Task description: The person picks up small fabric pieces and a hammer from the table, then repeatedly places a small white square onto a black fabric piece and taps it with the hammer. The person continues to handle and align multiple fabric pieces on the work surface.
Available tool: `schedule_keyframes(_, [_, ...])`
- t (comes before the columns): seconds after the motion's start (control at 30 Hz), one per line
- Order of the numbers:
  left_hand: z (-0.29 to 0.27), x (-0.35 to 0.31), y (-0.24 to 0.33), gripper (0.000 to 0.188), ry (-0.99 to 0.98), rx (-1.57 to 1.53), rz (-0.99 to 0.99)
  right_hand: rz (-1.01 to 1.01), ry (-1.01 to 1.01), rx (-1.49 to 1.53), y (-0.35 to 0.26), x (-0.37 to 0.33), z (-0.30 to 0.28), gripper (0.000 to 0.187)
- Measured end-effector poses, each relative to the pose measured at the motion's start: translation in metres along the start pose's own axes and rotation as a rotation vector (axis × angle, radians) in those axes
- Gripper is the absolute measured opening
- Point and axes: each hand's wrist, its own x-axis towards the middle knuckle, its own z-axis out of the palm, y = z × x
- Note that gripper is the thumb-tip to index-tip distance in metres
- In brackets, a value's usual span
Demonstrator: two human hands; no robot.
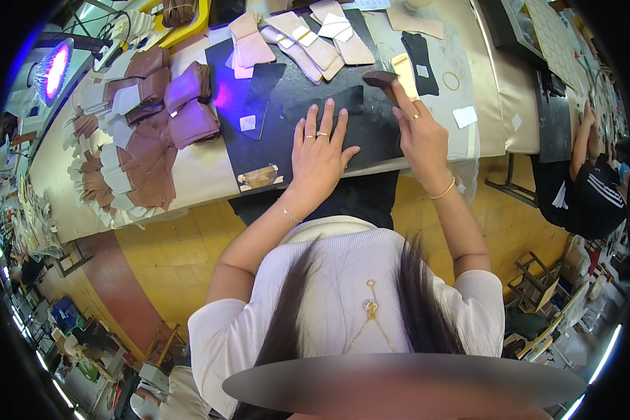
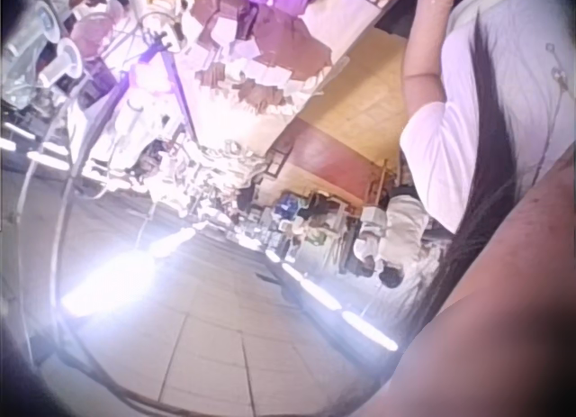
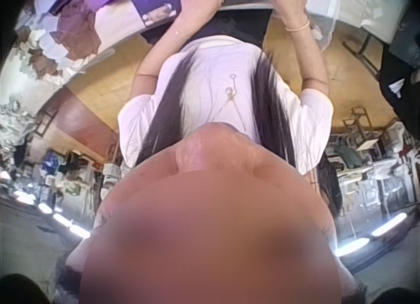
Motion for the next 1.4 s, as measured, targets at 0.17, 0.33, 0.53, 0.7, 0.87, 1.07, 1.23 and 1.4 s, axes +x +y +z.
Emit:
schedule_keyframes(0.17, [-0.002,0.001,0.003,0.068,-0.012,0.011,-0.001,0.024,-0.102,-0.112,0.001,0.007,-0.001,0.051])
schedule_keyframes(0.33, [-0.002,0.0,0.005,0.071,-0.01,-0.012,-0.014,0.005,0.02,0.035,-0.005,0.013,-0.001,0.05])
schedule_keyframes(0.53, [-0.003,-0.008,0.013,0.074,-0.008,-0.062,-0.05,-0.004,-0.015,0.041,-0.015,0.018,0.001,0.052])
schedule_keyframes(0.7, [-0.003,-0.012,0.015,0.075,-0.01,-0.08,-0.057,-0.036,-0.068,-0.04,-0.023,0.021,-0.001,0.053])
schedule_keyframes(0.87, [-0.005,-0.011,0.014,0.077,-0.006,-0.094,-0.049,-0.087,-0.177,-0.066,-0.033,0.02,0.003,0.053])
schedule_keyframes(1.07, [-0.015,-0.015,0.007,0.071,0.026,-0.165,-0.075,-0.132,-0.113,0.077,-0.043,0.025,0.015,0.052])
schedule_keyframes(1.23, [-0.021,-0.026,-0.009,0.064,-0.004,-0.105,-0.094,-0.141,-0.043,0.155,-0.047,0.027,0.015,0.053])
schedule_keyframes(1.4, [-0.02,-0.03,-0.012,0.061,-0.003,-0.131,-0.099,-0.162,-0.147,0.051,-0.057,0.031,0.02,0.054])
